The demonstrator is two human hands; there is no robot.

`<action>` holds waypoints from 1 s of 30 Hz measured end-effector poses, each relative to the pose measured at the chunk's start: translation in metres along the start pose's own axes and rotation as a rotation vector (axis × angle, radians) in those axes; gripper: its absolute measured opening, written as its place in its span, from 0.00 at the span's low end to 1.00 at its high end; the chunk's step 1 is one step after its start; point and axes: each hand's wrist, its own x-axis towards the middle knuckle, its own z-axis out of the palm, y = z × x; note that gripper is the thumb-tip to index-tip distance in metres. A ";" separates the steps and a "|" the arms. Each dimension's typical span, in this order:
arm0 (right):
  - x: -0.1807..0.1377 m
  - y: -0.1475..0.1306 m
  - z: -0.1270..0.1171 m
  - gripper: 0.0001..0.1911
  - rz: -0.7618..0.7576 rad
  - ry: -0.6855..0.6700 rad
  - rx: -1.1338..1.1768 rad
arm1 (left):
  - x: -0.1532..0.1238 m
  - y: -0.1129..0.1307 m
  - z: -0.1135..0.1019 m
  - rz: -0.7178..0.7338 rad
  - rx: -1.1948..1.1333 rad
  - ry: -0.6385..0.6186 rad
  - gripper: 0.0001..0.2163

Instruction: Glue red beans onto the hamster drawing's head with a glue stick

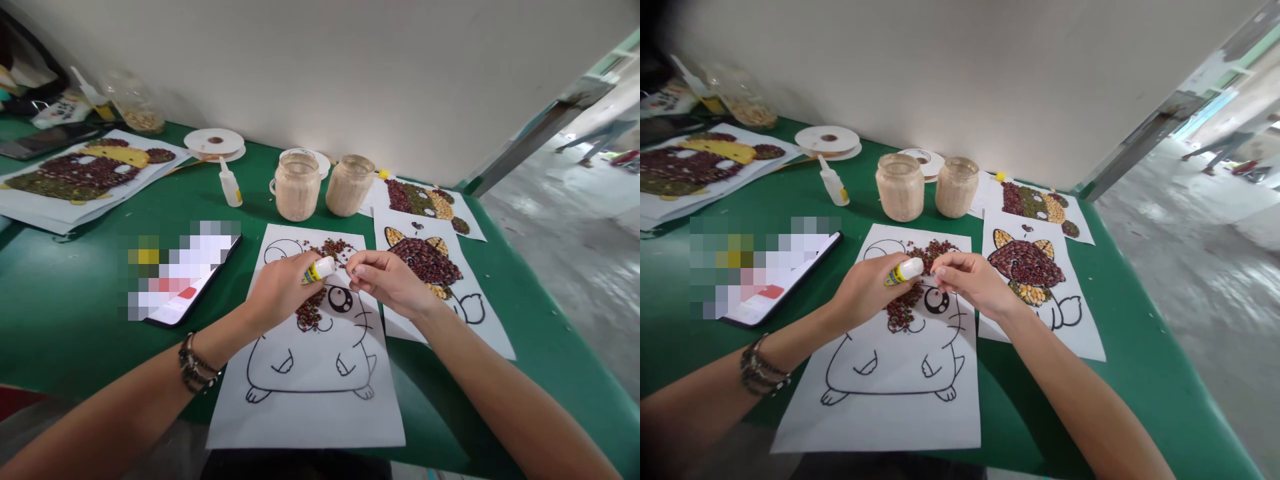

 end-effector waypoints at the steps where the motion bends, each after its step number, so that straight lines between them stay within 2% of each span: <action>1: -0.003 -0.001 -0.002 0.05 0.000 0.022 0.041 | 0.000 0.000 0.000 0.002 -0.005 0.002 0.07; 5: -0.021 -0.007 -0.011 0.05 -0.022 0.102 0.087 | -0.003 0.002 0.002 0.019 -0.016 0.012 0.09; 9: -0.044 -0.011 -0.027 0.07 -0.065 0.240 0.013 | -0.003 0.002 0.004 0.019 -0.033 -0.030 0.09; 11: -0.057 -0.011 -0.042 0.06 -0.104 0.389 -0.114 | -0.002 0.002 0.005 0.015 -0.036 -0.038 0.10; 14: -0.078 -0.006 -0.075 0.05 -0.214 0.715 -0.454 | -0.001 0.002 0.005 0.002 -0.041 -0.031 0.10; 16: -0.092 0.001 -0.097 0.05 -0.199 0.883 -0.685 | -0.001 0.002 0.005 -0.004 -0.035 -0.023 0.11; 18: -0.104 0.009 -0.114 0.07 -0.142 0.891 -0.855 | -0.002 0.002 0.005 -0.003 -0.023 -0.014 0.11; 21: -0.114 0.018 -0.125 0.10 -0.103 0.822 -1.027 | -0.002 0.002 0.005 -0.009 -0.019 -0.027 0.12; 26: -0.114 0.020 -0.125 0.10 -0.110 0.707 -1.258 | -0.001 0.002 0.005 -0.011 -0.032 -0.020 0.11; 30: -0.114 0.019 -0.125 0.09 -0.104 0.699 -1.368 | -0.001 0.002 0.006 -0.012 -0.040 -0.016 0.11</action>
